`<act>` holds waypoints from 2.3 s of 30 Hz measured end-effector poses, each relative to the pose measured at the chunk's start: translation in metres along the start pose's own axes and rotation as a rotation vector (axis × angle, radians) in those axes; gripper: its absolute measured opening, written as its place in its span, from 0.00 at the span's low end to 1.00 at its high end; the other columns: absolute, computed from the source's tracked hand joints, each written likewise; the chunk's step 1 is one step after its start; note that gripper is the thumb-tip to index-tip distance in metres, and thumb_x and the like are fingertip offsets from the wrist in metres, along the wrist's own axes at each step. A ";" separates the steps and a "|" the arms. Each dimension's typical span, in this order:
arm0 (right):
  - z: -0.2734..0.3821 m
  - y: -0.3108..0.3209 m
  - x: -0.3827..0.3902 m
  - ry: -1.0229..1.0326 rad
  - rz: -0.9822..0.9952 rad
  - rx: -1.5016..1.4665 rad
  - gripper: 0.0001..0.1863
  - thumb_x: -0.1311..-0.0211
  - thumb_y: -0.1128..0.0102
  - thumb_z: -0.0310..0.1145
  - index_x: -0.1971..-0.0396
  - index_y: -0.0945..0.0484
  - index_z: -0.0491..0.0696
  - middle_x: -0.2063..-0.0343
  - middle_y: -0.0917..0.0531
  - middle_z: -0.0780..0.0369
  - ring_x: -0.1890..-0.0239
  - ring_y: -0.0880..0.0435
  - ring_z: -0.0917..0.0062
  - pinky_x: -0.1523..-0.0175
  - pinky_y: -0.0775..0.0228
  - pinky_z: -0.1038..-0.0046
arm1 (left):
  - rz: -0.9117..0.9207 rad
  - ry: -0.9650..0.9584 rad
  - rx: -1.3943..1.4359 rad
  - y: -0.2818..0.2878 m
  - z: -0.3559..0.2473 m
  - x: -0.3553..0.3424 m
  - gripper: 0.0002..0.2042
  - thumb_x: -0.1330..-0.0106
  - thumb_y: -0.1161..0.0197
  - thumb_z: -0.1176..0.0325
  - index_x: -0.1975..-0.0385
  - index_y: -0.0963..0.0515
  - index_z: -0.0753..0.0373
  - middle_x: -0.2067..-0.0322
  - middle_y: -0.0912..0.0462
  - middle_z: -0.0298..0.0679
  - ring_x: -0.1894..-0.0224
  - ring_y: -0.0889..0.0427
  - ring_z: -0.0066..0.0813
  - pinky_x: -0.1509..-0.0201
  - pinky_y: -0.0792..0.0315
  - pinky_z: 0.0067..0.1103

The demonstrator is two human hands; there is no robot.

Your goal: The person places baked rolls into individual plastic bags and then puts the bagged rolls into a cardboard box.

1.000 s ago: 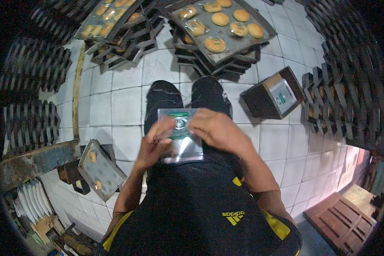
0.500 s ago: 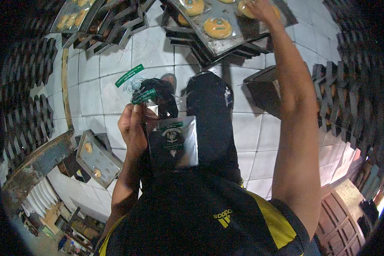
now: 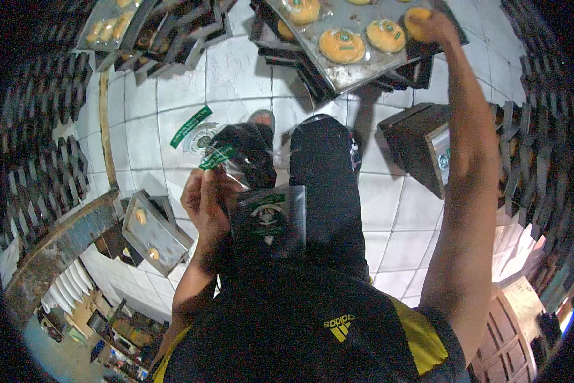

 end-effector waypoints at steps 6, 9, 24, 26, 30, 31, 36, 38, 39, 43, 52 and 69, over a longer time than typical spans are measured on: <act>0.098 0.054 0.126 -0.007 -0.067 -0.821 0.31 0.42 0.27 0.50 0.46 0.21 0.44 0.55 0.14 0.57 0.54 0.15 0.68 0.49 0.23 0.64 | 0.079 0.017 0.194 0.004 -0.001 -0.001 0.15 0.20 0.50 0.58 0.57 0.25 0.65 0.61 0.13 0.47 0.66 0.13 0.30 0.65 0.22 0.22; 0.210 0.096 0.242 0.141 0.206 -1.621 0.31 0.35 0.31 0.40 0.37 0.32 0.46 0.45 0.21 0.58 0.46 0.17 0.66 0.42 0.21 0.54 | 0.052 0.062 0.299 0.011 -0.010 -0.003 0.13 0.20 0.49 0.59 0.57 0.25 0.63 0.54 0.14 0.49 0.59 0.12 0.34 0.59 0.20 0.24; 0.412 0.151 0.548 0.965 -0.438 -0.544 0.27 0.57 0.31 0.17 0.52 0.19 0.47 0.53 0.20 0.54 0.47 0.19 0.56 0.43 0.23 0.61 | 0.246 0.316 0.646 -0.019 -0.032 0.042 0.19 0.24 0.48 0.51 0.53 0.22 0.62 0.53 0.15 0.40 0.54 0.14 0.31 0.50 0.19 0.30; 0.428 0.154 0.556 0.972 -0.462 -0.529 0.24 0.53 0.31 0.19 0.51 0.19 0.46 0.53 0.18 0.53 0.46 0.20 0.55 0.41 0.26 0.59 | 0.304 0.304 0.741 -0.016 -0.036 0.057 0.19 0.25 0.48 0.52 0.49 0.22 0.61 0.53 0.14 0.43 0.50 0.15 0.35 0.44 0.21 0.35; 0.467 0.102 0.575 0.995 -0.148 -0.570 0.26 0.41 0.37 0.21 0.41 0.26 0.43 0.41 0.22 0.49 0.36 0.25 0.53 0.29 0.41 0.50 | 0.372 0.368 1.012 0.017 -0.021 0.033 0.23 0.22 0.54 0.52 0.44 0.25 0.64 0.48 0.17 0.47 0.44 0.19 0.41 0.33 0.29 0.36; 0.473 0.077 0.580 1.004 -0.144 -0.457 0.27 0.40 0.41 0.21 0.39 0.28 0.43 0.39 0.23 0.49 0.32 0.28 0.55 0.26 0.48 0.48 | 0.321 0.283 0.964 0.026 -0.020 0.034 0.23 0.22 0.54 0.52 0.42 0.26 0.64 0.46 0.18 0.46 0.43 0.20 0.40 0.32 0.30 0.35; 0.474 0.095 0.562 0.994 -0.365 -0.306 0.29 0.41 0.42 0.25 0.37 0.28 0.44 0.40 0.22 0.53 0.31 0.30 0.59 0.25 0.53 0.44 | 0.187 -0.069 0.728 0.011 -0.013 0.071 0.22 0.22 0.46 0.58 0.34 0.34 0.59 0.39 0.26 0.36 0.36 0.27 0.30 0.31 0.34 0.29; 0.478 0.103 0.558 1.006 -0.357 -0.281 0.27 0.40 0.42 0.27 0.38 0.28 0.45 0.41 0.21 0.54 0.32 0.29 0.61 0.25 0.52 0.44 | 0.270 -0.061 0.818 0.008 -0.028 0.057 0.21 0.22 0.47 0.54 0.37 0.31 0.59 0.41 0.24 0.37 0.38 0.25 0.30 0.32 0.33 0.30; 0.482 0.104 0.555 1.014 -0.351 -0.271 0.27 0.40 0.42 0.29 0.38 0.27 0.46 0.42 0.21 0.55 0.32 0.29 0.61 0.26 0.51 0.44 | 0.348 -0.057 0.924 0.012 -0.039 0.042 0.21 0.22 0.48 0.52 0.38 0.31 0.59 0.43 0.23 0.37 0.39 0.25 0.30 0.33 0.32 0.31; 0.498 0.105 0.531 0.991 -0.352 -0.186 0.23 0.40 0.40 0.28 0.43 0.24 0.49 0.49 0.17 0.58 0.43 0.20 0.64 0.28 0.46 0.44 | 0.123 -0.091 0.951 0.005 -0.031 0.030 0.24 0.23 0.51 0.43 0.44 0.28 0.58 0.48 0.21 0.38 0.44 0.22 0.31 0.36 0.30 0.32; 0.482 0.068 0.570 0.982 0.641 -0.994 0.05 0.34 0.40 0.28 0.69 0.24 0.44 0.70 0.20 0.64 0.68 0.20 0.78 0.61 0.26 0.71 | 0.292 0.235 1.087 0.009 -0.002 -0.005 0.36 0.23 0.63 0.36 0.34 0.35 0.64 0.37 0.27 0.52 0.37 0.26 0.55 0.35 0.27 0.52; 0.433 0.098 0.483 0.729 -0.110 -0.726 0.08 0.30 0.40 0.32 0.58 0.21 0.43 0.68 0.18 0.50 0.68 0.16 0.57 0.63 0.26 0.63 | 0.191 -0.349 0.176 0.040 -0.050 0.037 0.27 0.20 0.55 0.49 0.40 0.25 0.68 0.40 0.22 0.43 0.37 0.24 0.31 0.32 0.33 0.27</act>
Point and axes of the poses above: each hand's wrist, its own x-axis away from the middle knuckle, its own y-axis out of the back of the hand, z = x × y, the point moved 10 cm from there along -x, towards the middle knuckle
